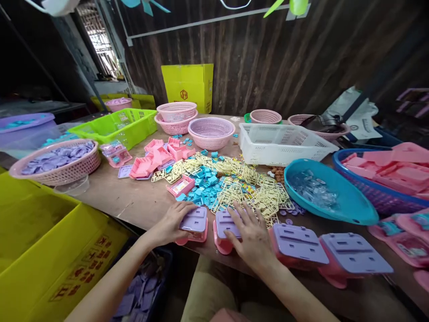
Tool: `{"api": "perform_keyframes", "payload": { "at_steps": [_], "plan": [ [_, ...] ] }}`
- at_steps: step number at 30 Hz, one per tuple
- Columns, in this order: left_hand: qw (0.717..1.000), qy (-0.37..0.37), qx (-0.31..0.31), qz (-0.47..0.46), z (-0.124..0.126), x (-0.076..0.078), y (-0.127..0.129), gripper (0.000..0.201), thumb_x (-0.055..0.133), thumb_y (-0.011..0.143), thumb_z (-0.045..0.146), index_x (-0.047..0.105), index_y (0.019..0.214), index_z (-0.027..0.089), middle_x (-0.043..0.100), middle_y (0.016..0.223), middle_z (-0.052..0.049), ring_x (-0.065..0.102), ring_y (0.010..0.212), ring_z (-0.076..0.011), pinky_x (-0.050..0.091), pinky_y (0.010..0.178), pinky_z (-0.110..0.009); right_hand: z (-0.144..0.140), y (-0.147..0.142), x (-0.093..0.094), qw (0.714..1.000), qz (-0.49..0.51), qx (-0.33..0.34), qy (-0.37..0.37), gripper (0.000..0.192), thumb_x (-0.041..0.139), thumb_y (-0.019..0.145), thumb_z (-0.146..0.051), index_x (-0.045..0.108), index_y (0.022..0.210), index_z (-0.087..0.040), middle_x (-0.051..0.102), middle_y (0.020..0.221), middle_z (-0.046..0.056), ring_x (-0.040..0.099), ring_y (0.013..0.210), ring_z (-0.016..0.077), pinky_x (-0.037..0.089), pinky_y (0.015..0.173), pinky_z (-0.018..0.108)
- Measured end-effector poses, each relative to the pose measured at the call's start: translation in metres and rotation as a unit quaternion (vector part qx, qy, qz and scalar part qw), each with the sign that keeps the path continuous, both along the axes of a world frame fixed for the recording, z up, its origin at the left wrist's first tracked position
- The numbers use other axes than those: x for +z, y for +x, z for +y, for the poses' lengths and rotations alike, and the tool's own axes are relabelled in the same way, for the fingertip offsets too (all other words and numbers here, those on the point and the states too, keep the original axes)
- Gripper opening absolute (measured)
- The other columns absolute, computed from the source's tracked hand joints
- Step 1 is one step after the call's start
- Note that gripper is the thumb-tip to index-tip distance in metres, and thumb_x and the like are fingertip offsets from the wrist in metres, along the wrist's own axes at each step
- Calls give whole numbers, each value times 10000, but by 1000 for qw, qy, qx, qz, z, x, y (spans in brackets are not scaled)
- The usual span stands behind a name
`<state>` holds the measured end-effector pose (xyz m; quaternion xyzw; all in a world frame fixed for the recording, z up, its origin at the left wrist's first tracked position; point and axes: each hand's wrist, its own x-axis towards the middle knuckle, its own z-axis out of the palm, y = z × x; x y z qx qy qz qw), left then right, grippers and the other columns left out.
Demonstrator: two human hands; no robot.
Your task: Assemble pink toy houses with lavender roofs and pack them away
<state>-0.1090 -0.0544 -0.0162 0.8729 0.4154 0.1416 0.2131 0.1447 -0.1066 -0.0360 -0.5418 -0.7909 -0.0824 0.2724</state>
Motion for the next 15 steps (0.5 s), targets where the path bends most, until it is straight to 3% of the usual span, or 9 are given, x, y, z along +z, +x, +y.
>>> {"api": "perform_keyframes", "payload": {
  "at_steps": [4, 7, 11, 13, 15],
  "plan": [
    [994, 33, -12, 99, -1, 2, 30, 746, 627, 765, 435, 281, 1394, 232, 393, 1406, -108, 273, 1326, -307, 119, 1090, -568, 1, 11, -7, 997, -42, -49, -42, 463, 483, 856, -463, 577, 1201, -170, 570, 1271, 110, 516, 1141, 299, 268, 1004, 486],
    [988, 55, -13, 144, -6, 1, 60, 832, 582, 725, 608, 254, 1413, 276, 373, 1424, -114, 252, 1335, -349, 103, 1059, -625, -6, 23, 1, 998, -39, -53, -24, 452, 417, 892, -452, 559, 1218, -173, 569, 1272, 107, 521, 1133, 271, 266, 989, 457],
    [981, 92, 0, 171, -9, -9, 86, 825, 594, 703, 622, 279, 1403, 319, 459, 1366, -95, 336, 1274, -377, 185, 1013, -619, -19, 108, 16, 993, -29, -113, 34, 373, 378, 913, -424, 616, 1126, -230, 631, 1177, 75, 545, 1082, 234, 269, 978, 436],
    [980, 100, -5, 172, -6, -11, 87, 789, 621, 724, 541, 286, 1402, 315, 511, 1321, -78, 392, 1226, -358, 227, 998, -575, -28, 159, 14, 985, -51, -160, 38, 384, 399, 895, -457, 647, 1067, -221, 667, 1086, 74, 570, 1011, 236, 319, 932, 419],
    [980, 102, -27, 169, 0, -12, 84, 759, 630, 731, 483, 312, 1394, 296, 527, 1304, -73, 427, 1186, -332, 246, 989, -530, -37, 192, 5, 977, -77, -196, 34, 437, 378, 885, -499, 655, 1055, -205, 677, 1057, 78, 569, 997, 256, 344, 893, 428]
  ]
}}
